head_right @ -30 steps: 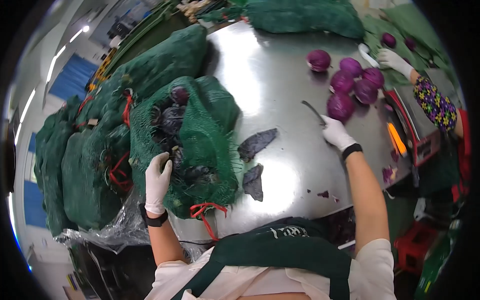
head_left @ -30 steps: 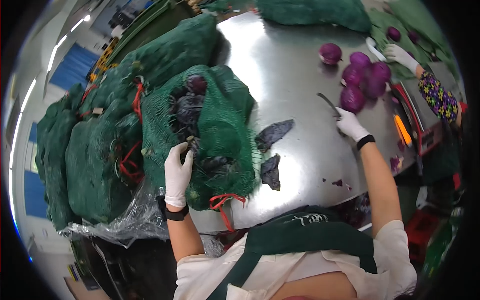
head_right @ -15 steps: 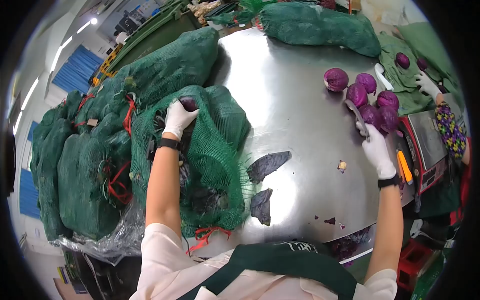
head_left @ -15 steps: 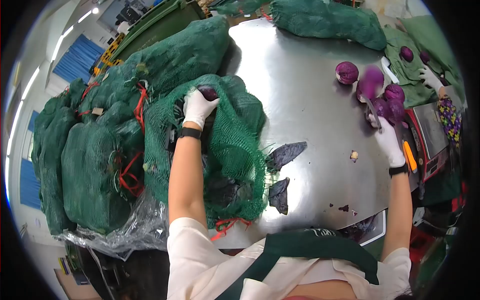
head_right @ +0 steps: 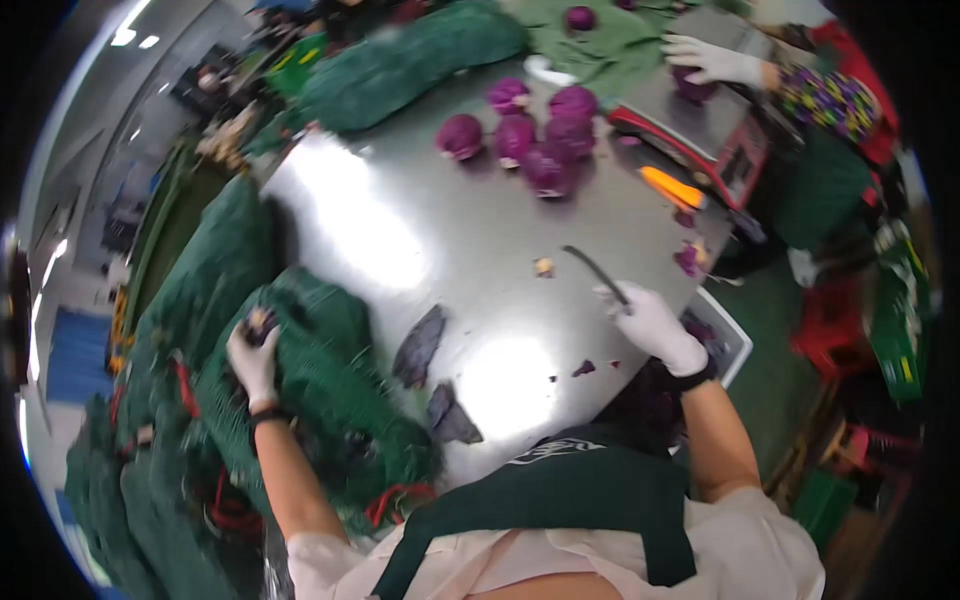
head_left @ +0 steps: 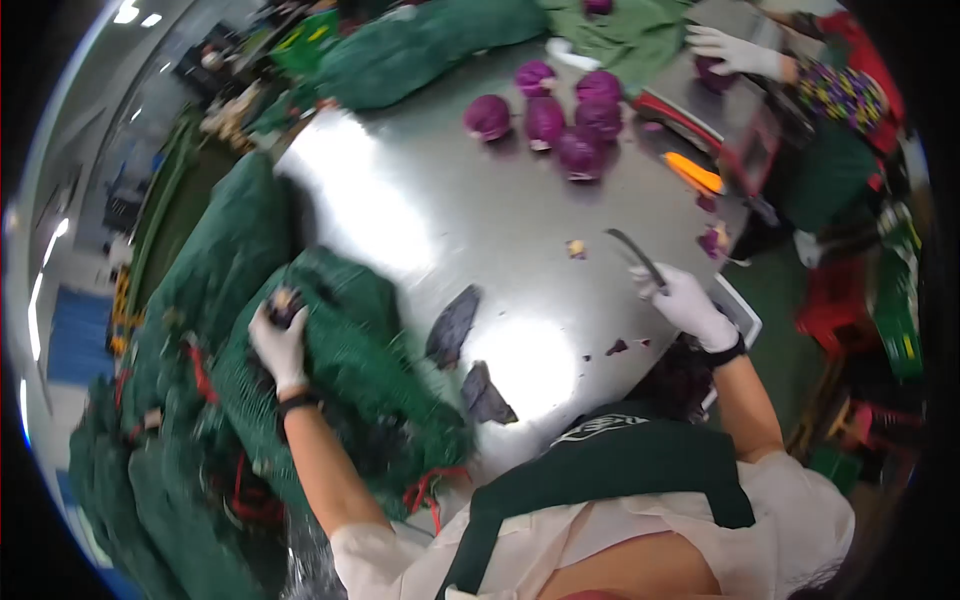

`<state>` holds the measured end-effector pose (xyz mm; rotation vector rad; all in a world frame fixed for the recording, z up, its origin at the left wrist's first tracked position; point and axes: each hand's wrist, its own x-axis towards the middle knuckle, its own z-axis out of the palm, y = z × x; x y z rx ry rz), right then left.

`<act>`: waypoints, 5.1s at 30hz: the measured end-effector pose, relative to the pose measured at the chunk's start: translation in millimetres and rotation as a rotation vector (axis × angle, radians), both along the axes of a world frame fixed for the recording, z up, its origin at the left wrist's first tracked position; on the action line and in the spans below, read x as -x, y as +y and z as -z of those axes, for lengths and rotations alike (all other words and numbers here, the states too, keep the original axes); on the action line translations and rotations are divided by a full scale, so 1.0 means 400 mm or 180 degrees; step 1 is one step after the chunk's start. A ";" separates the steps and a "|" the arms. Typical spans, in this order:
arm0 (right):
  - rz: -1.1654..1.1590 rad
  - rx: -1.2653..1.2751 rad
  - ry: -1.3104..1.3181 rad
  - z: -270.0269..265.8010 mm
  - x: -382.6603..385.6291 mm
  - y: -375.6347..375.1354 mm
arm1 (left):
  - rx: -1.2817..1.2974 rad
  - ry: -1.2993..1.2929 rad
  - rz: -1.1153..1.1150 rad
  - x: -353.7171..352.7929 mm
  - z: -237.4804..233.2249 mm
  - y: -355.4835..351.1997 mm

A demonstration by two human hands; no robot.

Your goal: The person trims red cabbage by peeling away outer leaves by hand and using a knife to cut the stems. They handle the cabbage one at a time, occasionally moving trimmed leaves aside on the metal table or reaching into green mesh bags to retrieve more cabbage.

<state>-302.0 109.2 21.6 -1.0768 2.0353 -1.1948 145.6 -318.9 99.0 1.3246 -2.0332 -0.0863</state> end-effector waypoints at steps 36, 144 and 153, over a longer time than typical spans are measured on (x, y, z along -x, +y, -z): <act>-0.0350 -0.0703 0.0325 -0.091 -0.182 -0.042 | -0.0424 -0.0703 0.1931 0.235 -0.227 0.672; -0.0004 -0.1286 0.1681 -0.040 -0.123 -0.092 | -0.2289 0.0459 0.1313 0.205 0.173 0.859; -0.1725 -0.0384 0.1105 -0.069 -0.391 -0.049 | -0.2197 0.0578 0.1419 0.251 0.197 0.855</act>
